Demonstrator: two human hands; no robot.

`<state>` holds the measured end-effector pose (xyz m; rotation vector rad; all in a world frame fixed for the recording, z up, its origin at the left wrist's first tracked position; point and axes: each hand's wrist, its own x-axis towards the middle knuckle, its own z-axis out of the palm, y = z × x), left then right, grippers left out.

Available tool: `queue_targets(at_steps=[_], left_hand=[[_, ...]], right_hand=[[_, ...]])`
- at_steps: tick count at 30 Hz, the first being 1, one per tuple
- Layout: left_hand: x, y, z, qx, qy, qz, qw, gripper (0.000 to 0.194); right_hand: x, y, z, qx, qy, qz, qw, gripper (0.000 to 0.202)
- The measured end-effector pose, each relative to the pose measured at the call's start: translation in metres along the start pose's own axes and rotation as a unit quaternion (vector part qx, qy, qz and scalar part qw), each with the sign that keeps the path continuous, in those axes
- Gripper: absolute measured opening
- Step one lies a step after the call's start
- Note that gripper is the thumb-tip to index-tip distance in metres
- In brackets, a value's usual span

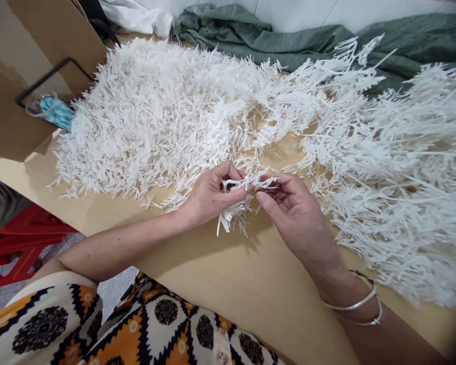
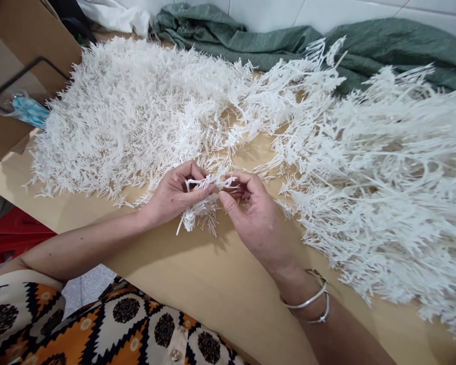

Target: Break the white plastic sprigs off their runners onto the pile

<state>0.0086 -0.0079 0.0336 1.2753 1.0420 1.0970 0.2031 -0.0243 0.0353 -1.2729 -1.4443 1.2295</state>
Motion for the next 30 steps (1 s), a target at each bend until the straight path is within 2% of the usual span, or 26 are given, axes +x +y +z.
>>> queue_targets(at_steps=[2,4,6,9,12,17,19,22,24,26,30], left_hand=[[0.0,-0.001,0.0,0.006,-0.008,0.013,1.0,0.03],[0.0,-0.001,0.0,0.008,-0.019,0.01,1.0,0.029],[-0.001,0.0,0.0,-0.003,-0.029,-0.006,1.0,0.03],[-0.001,0.004,0.001,-0.035,-0.042,-0.039,0.998,0.037],[0.0,0.007,0.0,-0.062,-0.062,-0.067,0.994,0.041],[0.0,0.011,-0.001,-0.061,-0.089,-0.096,0.989,0.033],[-0.001,0.014,-0.001,-0.051,-0.098,-0.097,0.989,0.031],[-0.004,0.017,-0.002,-0.041,-0.104,-0.076,0.991,0.031],[-0.004,0.016,-0.002,-0.031,-0.083,-0.06,0.994,0.03],[-0.003,0.011,-0.004,0.003,-0.056,-0.055,0.997,0.029],[-0.001,-0.002,-0.008,0.085,-0.043,-0.026,0.995,0.025]], right_hand=[[0.0,-0.003,0.0,-0.014,0.02,-0.019,1.0,0.029],[0.001,-0.004,-0.001,-0.036,0.042,-0.041,0.998,0.014],[0.003,-0.003,-0.004,-0.059,0.06,-0.056,0.995,0.005],[0.005,0.0,-0.008,-0.069,0.058,-0.056,0.994,0.005],[0.005,0.004,-0.008,-0.015,0.046,-0.042,0.998,0.008],[0.016,0.015,-0.01,0.08,0.072,-0.027,0.994,0.014],[0.026,0.02,-0.021,0.086,0.103,-0.028,0.991,0.018],[0.039,0.022,-0.039,0.084,0.202,-0.054,0.974,0.028],[0.039,0.02,-0.042,0.04,0.21,-0.071,0.974,0.018],[0.034,0.015,-0.038,-0.031,0.179,-0.085,0.98,0.009],[0.017,0.002,-0.029,-0.194,0.136,-0.156,0.959,0.031]])
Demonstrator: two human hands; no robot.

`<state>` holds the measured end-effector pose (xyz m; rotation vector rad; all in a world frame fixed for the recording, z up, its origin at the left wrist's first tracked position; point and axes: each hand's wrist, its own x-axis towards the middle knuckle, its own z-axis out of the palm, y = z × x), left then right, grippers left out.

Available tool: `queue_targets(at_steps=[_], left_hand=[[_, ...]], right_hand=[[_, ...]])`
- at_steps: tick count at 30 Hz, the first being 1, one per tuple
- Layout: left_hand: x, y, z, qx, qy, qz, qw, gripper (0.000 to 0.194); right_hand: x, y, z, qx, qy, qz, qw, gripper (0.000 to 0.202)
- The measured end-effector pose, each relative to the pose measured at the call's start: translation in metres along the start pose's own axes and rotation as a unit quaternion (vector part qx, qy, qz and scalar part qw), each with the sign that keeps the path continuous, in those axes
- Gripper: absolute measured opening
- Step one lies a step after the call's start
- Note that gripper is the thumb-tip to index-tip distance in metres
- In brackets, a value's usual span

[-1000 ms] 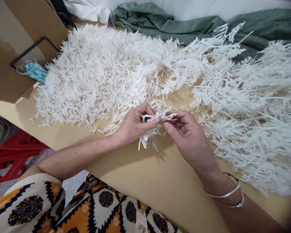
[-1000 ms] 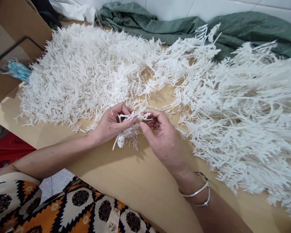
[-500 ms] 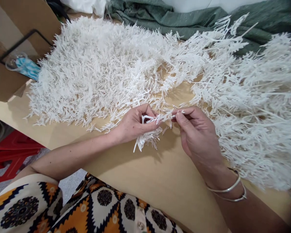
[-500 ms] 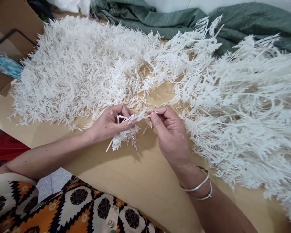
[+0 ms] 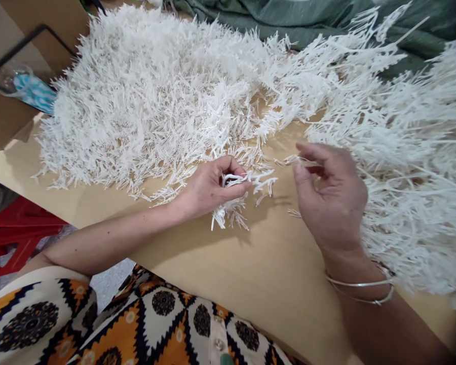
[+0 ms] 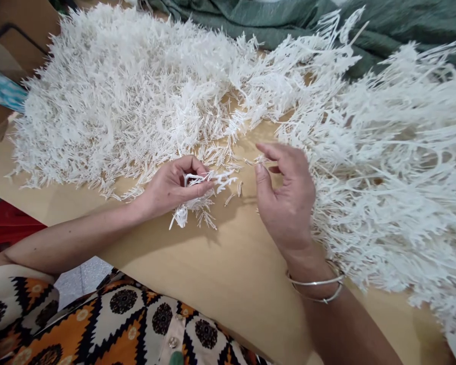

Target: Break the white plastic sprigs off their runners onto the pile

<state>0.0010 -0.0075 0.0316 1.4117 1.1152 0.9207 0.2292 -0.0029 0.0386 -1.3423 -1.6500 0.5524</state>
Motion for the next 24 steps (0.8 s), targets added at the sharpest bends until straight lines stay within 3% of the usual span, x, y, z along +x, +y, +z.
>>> queue_targets(at_steps=[6,8,11,15,20,24], left_hand=[[-0.002,0.0,0.002,0.031,-0.027,0.054,0.998,0.016],[-0.004,0.003,0.003,0.048,-0.035,0.078,0.995,0.01],[-0.006,0.006,0.003,0.066,-0.05,0.091,0.992,0.01],[-0.007,0.008,0.002,0.092,-0.052,0.071,0.992,0.018],[-0.005,0.01,0.0,0.097,-0.119,0.051,0.987,0.018],[0.0,0.013,-0.002,0.107,-0.109,0.075,0.985,0.018]], right_hand=[[-0.006,-0.02,-0.006,-0.01,-0.128,-0.106,0.986,0.047],[-0.009,-0.02,-0.002,-0.013,-0.165,-0.113,0.98,0.042],[-0.013,-0.017,0.005,0.016,-0.183,-0.07,0.98,0.022],[-0.013,-0.015,0.007,0.097,-0.149,0.004,0.984,0.004],[-0.009,-0.005,0.01,0.153,-0.079,0.047,0.984,0.008],[-0.011,0.007,0.023,0.237,-0.035,0.121,0.963,0.017]])
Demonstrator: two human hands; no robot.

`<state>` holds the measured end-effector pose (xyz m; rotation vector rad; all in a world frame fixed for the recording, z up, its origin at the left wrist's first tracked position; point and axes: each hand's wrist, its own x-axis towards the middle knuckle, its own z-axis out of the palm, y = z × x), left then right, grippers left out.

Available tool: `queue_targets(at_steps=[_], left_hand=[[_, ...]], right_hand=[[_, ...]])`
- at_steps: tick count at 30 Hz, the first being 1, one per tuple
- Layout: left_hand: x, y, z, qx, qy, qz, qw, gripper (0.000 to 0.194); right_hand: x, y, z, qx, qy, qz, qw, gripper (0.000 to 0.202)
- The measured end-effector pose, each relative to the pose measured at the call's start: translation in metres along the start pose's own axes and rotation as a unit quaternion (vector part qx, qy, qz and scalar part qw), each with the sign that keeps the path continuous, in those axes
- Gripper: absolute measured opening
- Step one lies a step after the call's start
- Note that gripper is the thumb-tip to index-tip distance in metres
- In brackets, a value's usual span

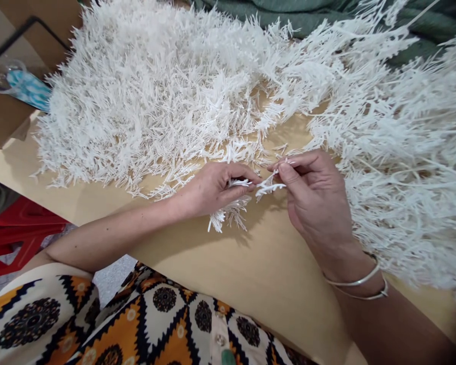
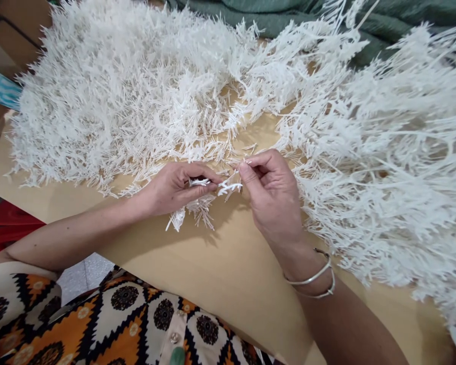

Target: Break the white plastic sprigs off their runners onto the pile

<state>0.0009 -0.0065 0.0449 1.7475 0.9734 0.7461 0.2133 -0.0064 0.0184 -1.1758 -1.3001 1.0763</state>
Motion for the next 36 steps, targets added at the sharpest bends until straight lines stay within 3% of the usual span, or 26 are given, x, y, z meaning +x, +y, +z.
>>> queue_targets(at_steps=[4,6,11,17,19,22,26,31,36], left_hand=[[0.0,0.003,-0.002,0.09,0.014,0.013,0.996,0.02],[-0.003,0.005,0.0,0.108,-0.011,0.026,0.994,0.021],[-0.012,0.007,0.006,0.137,-0.09,0.101,0.981,0.022],[-0.011,-0.001,0.011,0.164,-0.059,0.123,0.977,0.023],[-0.01,0.0,0.01,0.109,-0.053,0.112,0.986,0.02],[-0.007,0.007,0.004,-0.087,-0.013,0.046,0.995,0.027],[0.002,0.019,-0.011,-0.303,0.128,-0.045,0.943,0.034],[0.023,0.04,-0.039,-0.329,0.178,-0.071,0.925,0.034],[0.057,0.074,-0.057,-0.333,0.176,-0.008,0.927,0.031]], right_hand=[[0.001,0.002,0.006,0.033,0.0,0.026,0.999,0.021],[0.007,0.0,-0.001,0.039,0.01,0.03,0.999,0.02],[0.029,0.001,-0.029,0.059,0.142,-0.028,0.988,0.029],[0.018,0.004,-0.02,-0.127,0.073,-0.098,0.984,0.014],[0.014,0.005,-0.017,-0.15,0.067,-0.119,0.979,0.014],[0.009,0.001,-0.014,-0.139,0.043,-0.124,0.981,0.015],[0.003,-0.016,-0.01,-0.145,-0.007,-0.114,0.983,0.012],[0.013,-0.062,0.0,-0.185,-0.031,-0.104,0.977,0.017],[0.038,-0.114,0.029,-0.157,0.006,-0.145,0.977,0.04]])
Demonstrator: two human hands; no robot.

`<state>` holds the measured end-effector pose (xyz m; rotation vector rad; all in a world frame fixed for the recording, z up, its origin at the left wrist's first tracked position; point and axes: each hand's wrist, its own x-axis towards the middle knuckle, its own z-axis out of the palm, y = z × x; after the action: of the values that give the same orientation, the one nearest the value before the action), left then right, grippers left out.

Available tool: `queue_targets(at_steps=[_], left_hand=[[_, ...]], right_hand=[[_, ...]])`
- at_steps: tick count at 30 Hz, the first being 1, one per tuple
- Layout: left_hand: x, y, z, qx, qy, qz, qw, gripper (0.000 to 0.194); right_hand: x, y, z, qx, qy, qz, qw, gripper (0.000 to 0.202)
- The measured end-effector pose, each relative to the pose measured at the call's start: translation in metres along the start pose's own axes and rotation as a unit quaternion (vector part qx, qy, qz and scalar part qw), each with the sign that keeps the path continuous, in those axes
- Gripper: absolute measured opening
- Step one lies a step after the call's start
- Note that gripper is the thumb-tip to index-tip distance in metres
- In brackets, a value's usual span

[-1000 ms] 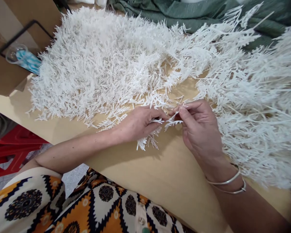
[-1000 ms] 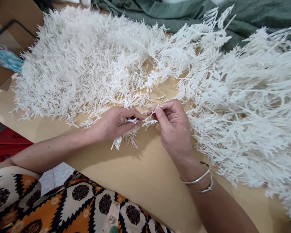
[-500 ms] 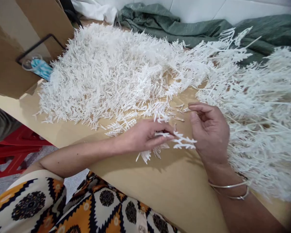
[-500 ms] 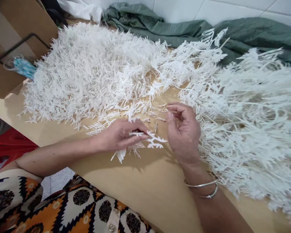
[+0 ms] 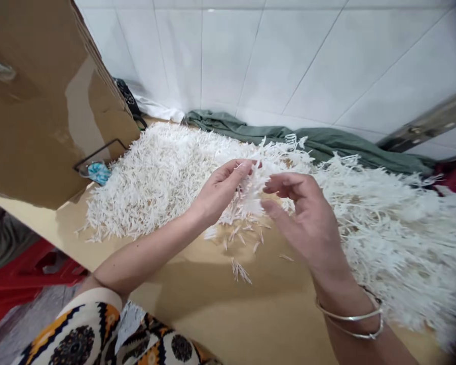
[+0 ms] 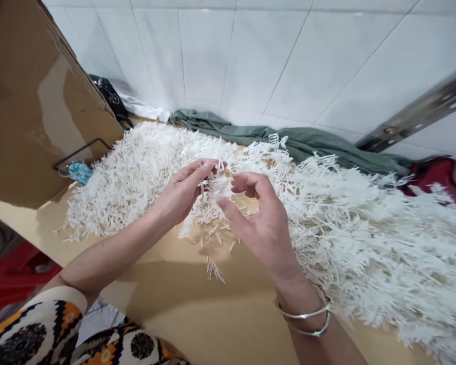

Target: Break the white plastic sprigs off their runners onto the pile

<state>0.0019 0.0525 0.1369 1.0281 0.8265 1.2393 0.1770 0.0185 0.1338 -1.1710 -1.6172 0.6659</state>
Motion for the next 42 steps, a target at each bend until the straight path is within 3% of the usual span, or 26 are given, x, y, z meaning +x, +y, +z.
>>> queue_targets(at_steps=[2,6,11,18,21,24,27,31,35,38,42], left_hand=[[0.01,0.011,0.008,0.008,-0.017,0.018,1.0,0.028],[0.024,0.027,0.008,0.034,-0.055,0.046,0.997,0.028],[0.031,0.033,-0.002,0.028,-0.081,0.049,0.995,0.033],[0.035,0.027,0.004,0.037,-0.089,0.028,0.995,0.035],[0.037,0.024,0.006,0.03,-0.095,0.012,0.995,0.033],[0.038,0.021,0.008,-0.005,-0.083,-0.009,0.997,0.031],[0.038,0.018,0.012,-0.037,-0.043,-0.009,0.998,0.026],[0.034,0.017,0.018,-0.041,-0.011,0.002,0.999,0.023],[0.031,0.014,0.021,-0.055,-0.015,0.003,0.998,0.019],[0.034,0.01,0.02,-0.062,-0.009,-0.001,0.998,0.016],[0.037,0.008,0.016,-0.048,-0.012,-0.008,0.999,0.017]], right_hand=[[0.016,-0.012,0.009,0.001,0.044,0.005,0.999,0.043],[0.042,-0.02,0.012,0.024,0.103,0.012,0.994,0.016],[0.058,-0.009,-0.007,0.073,0.04,-0.014,0.996,0.008],[0.065,0.011,-0.013,0.097,0.034,-0.025,0.994,0.024],[0.066,0.015,-0.015,0.096,0.03,-0.02,0.995,0.018],[0.064,0.012,-0.023,0.054,0.066,-0.021,0.996,0.006],[0.057,-0.003,-0.029,-0.02,0.128,-0.049,0.99,0.011],[0.05,-0.02,-0.023,-0.108,0.097,-0.075,0.987,0.022],[0.05,-0.016,-0.008,-0.168,0.109,-0.056,0.978,0.031],[0.054,-0.007,-0.005,-0.12,0.121,-0.026,0.985,0.024],[0.06,0.003,-0.016,0.014,0.068,0.001,0.998,0.01]])
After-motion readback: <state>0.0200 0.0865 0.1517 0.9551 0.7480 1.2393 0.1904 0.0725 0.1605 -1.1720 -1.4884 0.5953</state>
